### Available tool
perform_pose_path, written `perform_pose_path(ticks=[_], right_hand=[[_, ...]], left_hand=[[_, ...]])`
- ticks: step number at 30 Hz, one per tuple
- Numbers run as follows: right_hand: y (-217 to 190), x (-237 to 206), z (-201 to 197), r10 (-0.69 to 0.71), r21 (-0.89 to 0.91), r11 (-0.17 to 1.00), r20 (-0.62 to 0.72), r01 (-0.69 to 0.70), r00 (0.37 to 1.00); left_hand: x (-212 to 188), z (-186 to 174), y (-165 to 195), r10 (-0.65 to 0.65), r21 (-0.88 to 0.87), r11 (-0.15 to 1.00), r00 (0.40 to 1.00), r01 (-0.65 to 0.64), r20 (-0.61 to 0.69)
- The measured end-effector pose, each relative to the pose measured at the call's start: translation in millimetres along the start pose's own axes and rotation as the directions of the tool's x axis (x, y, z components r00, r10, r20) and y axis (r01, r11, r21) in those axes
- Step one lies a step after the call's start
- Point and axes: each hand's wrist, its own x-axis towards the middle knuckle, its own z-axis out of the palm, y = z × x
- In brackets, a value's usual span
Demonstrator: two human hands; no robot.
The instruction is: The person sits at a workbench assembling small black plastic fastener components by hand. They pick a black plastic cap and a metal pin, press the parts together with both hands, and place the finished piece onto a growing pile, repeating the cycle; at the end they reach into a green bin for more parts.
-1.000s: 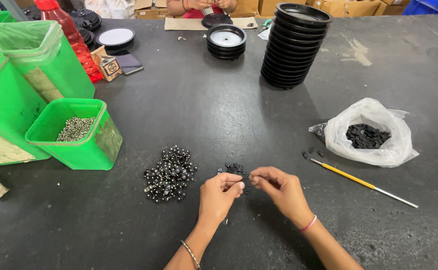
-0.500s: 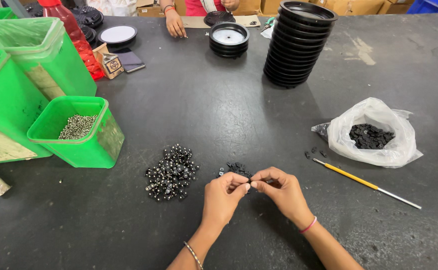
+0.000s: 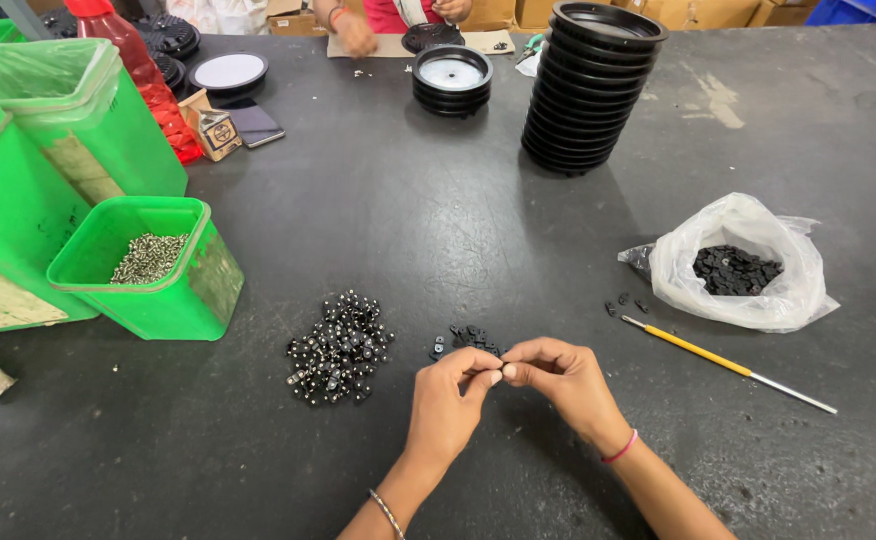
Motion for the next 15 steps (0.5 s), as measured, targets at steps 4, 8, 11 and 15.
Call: perform_pose_path(ticks=[4,8,11,15], right_hand=[[-5,1,1,-0.027,0.037,0.999,-0.026,0.028,0.999],[-17,4,-10,-0.067,-0.048,0.997,-0.061,0.064,0.996],[-28,1,-30,-0.179,-0.431,0.897,-0.158,0.095,0.971],[-32,2,-29,-0.178,-0.716,0.688,-0.013,0.115,0.984]], left_hand=[[0,7,-13,-0.159,-0.267,0.95,0.987,0.162,0.035],[9,5,-30,-0.249,-0.558,0.795,0.967,0.237,0.056],[12,-4,-36,-0.241,-0.681,0.707,0.97,0.192,0.024],[14,-9,-34,-0.274,-0.701,0.675,0.961,0.228,0.049]])
